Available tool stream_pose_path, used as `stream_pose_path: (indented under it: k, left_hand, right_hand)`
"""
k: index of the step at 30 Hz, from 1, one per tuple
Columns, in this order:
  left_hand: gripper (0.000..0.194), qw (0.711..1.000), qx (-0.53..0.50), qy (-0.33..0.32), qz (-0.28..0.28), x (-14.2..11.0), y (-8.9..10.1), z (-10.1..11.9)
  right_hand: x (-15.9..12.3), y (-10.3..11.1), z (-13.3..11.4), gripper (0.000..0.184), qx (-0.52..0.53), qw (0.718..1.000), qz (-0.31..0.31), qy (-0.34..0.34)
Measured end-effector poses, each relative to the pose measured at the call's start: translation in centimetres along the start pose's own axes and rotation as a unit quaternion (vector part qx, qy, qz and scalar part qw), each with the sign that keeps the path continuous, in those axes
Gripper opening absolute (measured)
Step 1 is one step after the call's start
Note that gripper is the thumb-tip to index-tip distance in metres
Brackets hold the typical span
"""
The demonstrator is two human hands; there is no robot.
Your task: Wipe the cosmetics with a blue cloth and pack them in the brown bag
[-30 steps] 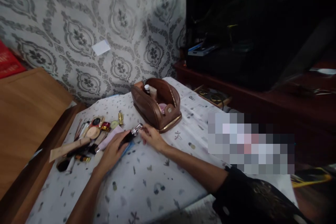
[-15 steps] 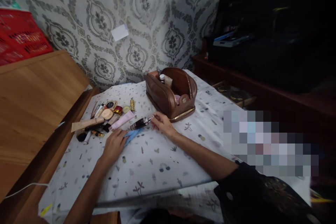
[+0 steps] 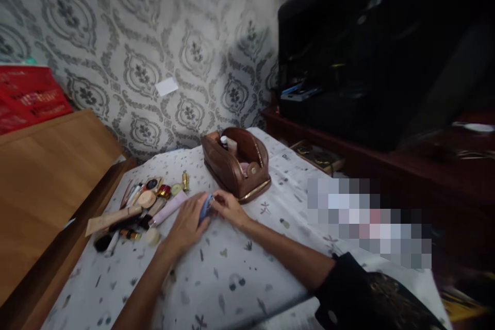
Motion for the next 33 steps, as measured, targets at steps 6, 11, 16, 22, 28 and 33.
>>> stream_pose_path:
  k: [6,11,16,22,28,33]
  left_hand:
    - [0.033,0.999,-0.014,0.044,-0.016,0.5,-2.2,-1.9]
    - [0.029,0.993,-0.046,0.104,-0.017,-0.5,-1.3,-4.5]
    - [0.037,0.986,-0.089,0.14,0.013,-1.4,-1.2,-6.9]
    - [0.052,0.974,-0.131,0.181,0.041,-1.7,-1.7,-7.0]
    - [0.061,0.93,-0.208,0.26,0.153,-1.3,-1.3,-5.8]
    - [0.069,0.881,-0.275,0.308,0.232,-0.6,-0.6,-5.0]
  right_hand:
    - [0.3,-0.3,0.9,0.021,-0.032,0.999,0.018,-0.005]
    - [0.2,-0.2,0.3,0.013,-0.027,0.999,0.008,-0.019]
    - [0.2,0.2,-0.2,0.013,0.024,0.999,0.007,-0.027]
    - [0.2,0.2,-0.3,0.03,0.077,0.996,-0.014,-0.038]
    - [-0.1,0.3,-0.9,0.032,0.081,0.995,-0.028,-0.057]
    - [-0.3,0.5,-1.6,0.039,0.075,0.995,-0.019,-0.067]
Point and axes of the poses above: each hand's wrist, its own x-axis towards the middle knuckle, its own y-axis out of the back of the hand, z = x × y, the point moved 1 cm from there along x, towards the middle knuckle, and after that the axes turned 15 degrees about -x, right-handed, at the moved point
